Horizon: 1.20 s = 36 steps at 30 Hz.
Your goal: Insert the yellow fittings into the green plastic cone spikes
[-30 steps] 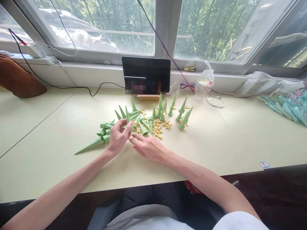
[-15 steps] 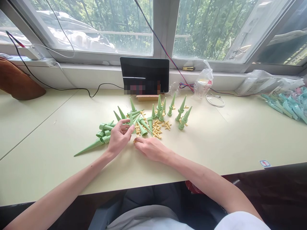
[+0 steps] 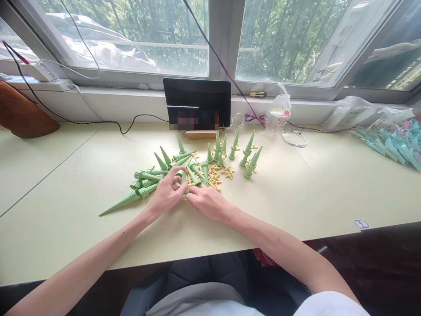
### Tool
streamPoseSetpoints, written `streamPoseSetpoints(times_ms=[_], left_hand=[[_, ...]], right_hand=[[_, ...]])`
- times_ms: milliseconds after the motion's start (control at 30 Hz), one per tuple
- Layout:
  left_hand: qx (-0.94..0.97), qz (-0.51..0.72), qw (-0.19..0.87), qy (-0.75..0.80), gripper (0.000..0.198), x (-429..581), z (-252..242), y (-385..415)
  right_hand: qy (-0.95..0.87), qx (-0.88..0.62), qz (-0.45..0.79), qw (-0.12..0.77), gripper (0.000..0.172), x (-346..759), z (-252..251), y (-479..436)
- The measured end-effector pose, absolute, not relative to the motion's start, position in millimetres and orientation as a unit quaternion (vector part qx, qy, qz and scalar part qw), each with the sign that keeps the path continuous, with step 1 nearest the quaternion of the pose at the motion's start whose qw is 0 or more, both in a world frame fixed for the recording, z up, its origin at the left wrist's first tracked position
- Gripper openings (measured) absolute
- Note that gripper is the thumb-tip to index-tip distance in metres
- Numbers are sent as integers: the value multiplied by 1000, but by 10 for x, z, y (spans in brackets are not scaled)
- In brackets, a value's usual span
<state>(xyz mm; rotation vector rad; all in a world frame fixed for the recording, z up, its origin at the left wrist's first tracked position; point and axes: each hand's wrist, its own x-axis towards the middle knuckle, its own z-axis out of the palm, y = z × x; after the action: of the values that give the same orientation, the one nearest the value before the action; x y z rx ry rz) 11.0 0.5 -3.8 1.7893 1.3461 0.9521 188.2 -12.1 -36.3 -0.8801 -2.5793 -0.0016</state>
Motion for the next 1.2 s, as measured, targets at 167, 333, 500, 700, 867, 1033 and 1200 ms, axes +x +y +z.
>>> streamPoseSetpoints(times_ms=[167,333,500,700,867,1033,1200], left_hand=[[723,335,300,525,18,71,-58,30],[749,313,265,520,11,45,-88,50],[778,282,209,521,16,36,-126,74],[770,309,183,528,18,34,-117,91],[753,390,195,493,20,46,-67,83],[788,420,201,403,20,64,-60,53],[826,407,186,342,12,74,-144,44]], right_hand=[[-931,-310,-12,194,18,1912,-326,-130],[-933,-317,-37,167,17,1945,-291,-129],[-925,-323,-58,189,17,1971,-331,-98],[-912,-332,-12,241,15,1976,-328,-105],[-879,-323,64,346,12,1972,-292,-110],[-825,-317,90,460,26,1976,-302,-74],[-799,-346,65,487,29,1983,-323,-39]])
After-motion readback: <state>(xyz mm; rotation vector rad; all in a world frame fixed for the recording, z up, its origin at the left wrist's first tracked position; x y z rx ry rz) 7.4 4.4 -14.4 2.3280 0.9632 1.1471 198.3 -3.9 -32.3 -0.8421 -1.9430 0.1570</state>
